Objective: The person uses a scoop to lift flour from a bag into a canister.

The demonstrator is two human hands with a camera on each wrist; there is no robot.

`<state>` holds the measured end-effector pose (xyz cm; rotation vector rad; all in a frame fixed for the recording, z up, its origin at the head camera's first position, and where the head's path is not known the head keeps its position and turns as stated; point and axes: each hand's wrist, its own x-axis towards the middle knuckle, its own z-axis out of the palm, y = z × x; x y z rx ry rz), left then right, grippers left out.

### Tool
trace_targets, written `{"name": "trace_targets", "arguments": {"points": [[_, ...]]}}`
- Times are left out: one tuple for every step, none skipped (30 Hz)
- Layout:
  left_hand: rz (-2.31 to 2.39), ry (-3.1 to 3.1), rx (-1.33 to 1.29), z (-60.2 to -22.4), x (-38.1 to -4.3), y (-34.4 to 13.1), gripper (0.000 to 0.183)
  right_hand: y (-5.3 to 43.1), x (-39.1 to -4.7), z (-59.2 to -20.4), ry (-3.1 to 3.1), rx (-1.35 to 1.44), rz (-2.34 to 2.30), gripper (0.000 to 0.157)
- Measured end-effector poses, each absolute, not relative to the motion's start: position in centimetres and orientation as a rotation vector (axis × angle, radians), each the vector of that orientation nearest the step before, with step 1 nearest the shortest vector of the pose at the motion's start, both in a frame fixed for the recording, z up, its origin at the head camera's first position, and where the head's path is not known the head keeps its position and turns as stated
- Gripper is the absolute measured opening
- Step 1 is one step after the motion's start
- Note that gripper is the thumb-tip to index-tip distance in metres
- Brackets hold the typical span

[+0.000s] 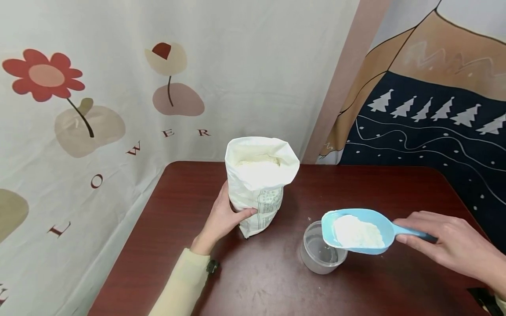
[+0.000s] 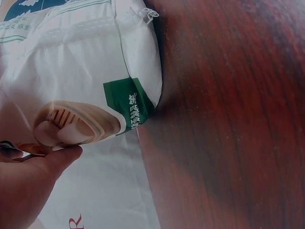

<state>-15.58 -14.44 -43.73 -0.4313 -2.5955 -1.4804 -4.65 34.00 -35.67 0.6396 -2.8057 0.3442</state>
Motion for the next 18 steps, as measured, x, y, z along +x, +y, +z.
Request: {"name": "trace_targets", "arguments": {"points": [[-1.481,-2.595,-0.433,-43.7,-15.6,-14.4,0.107,34.0,-4.7,-35.5,-2.815,0.644,0.324,0.036],[-1.479,-2.596,-0.432,-43.7,-15.6,-14.4,0.108,34.0,-4.7,-35.4,-2.82,0.653,0.306,0.035],[-1.475,-2.599,-0.431,-43.7,-15.7,-14.4,0.107,34.0,-4.7,-35.3,-2.822,0.663,0.291,0.034],[-1.473,-2.6,-0.43,-43.8,-15.7,-14.4,0.108,34.0,-4.8,-35.1,-2.823,0.678,0.276,0.033],[-1.469,-2.602,-0.429,-43.8,-15.7,-14.4,0.107,33.9,-4.8,-35.0,-2.822,0.695,0.262,0.032],[-1.468,-2.603,-0.429,-43.8,-15.7,-14.5,0.107,33.9,-4.8,-34.9,-2.822,0.709,0.245,0.031],[-1.465,-2.604,-0.428,-43.8,-15.7,-14.5,0.107,33.9,-4.9,-34.8,-2.825,0.72,0.22,0.03],[-1.463,-2.604,-0.429,-43.8,-15.7,-14.5,0.107,33.8,-4.9,-34.7,-2.824,0.731,0.203,0.029],[-1.462,-2.603,-0.431,-43.8,-15.7,-14.5,0.107,33.8,-5.0,-34.6,-2.821,0.742,0.184,0.029],[-1.463,-2.602,-0.433,-43.8,-15.7,-14.5,0.107,33.7,-5.0,-34.5,-2.82,0.754,0.168,0.029],[-1.464,-2.6,-0.435,-43.9,-15.7,-14.5,0.107,33.6,-5.0,-34.4,-2.815,0.767,0.156,0.029],[-1.465,-2.599,-0.436,-43.9,-15.7,-14.5,0.107,33.5,-5.0,-34.3,-2.808,0.781,0.144,0.028],[-1.467,-2.598,-0.436,-43.9,-15.7,-14.5,0.107,33.4,-5.0,-34.2,-2.799,0.797,0.132,0.028],[-1.468,-2.598,-0.437,-43.9,-15.7,-14.5,0.107,33.3,-5.0,-34.1,-2.786,0.818,0.128,0.028],[-1.469,-2.596,-0.437,-43.9,-15.7,-14.5,0.107,33.2,-5.0,-34.0,-2.772,0.838,0.123,0.028],[-1.472,-2.593,-0.439,-43.9,-15.7,-14.5,0.107,33.1,-5.0,-33.9,-2.76,0.854,0.117,0.027],[-1.472,-2.591,-0.439,-43.9,-15.7,-14.5,0.107,33.0,-5.1,-33.8,-2.75,0.871,0.106,0.027],[-1.473,-2.589,-0.439,-43.9,-15.7,-14.5,0.106,32.9,-5.1,-33.6,-2.743,0.886,0.091,0.027]]}}
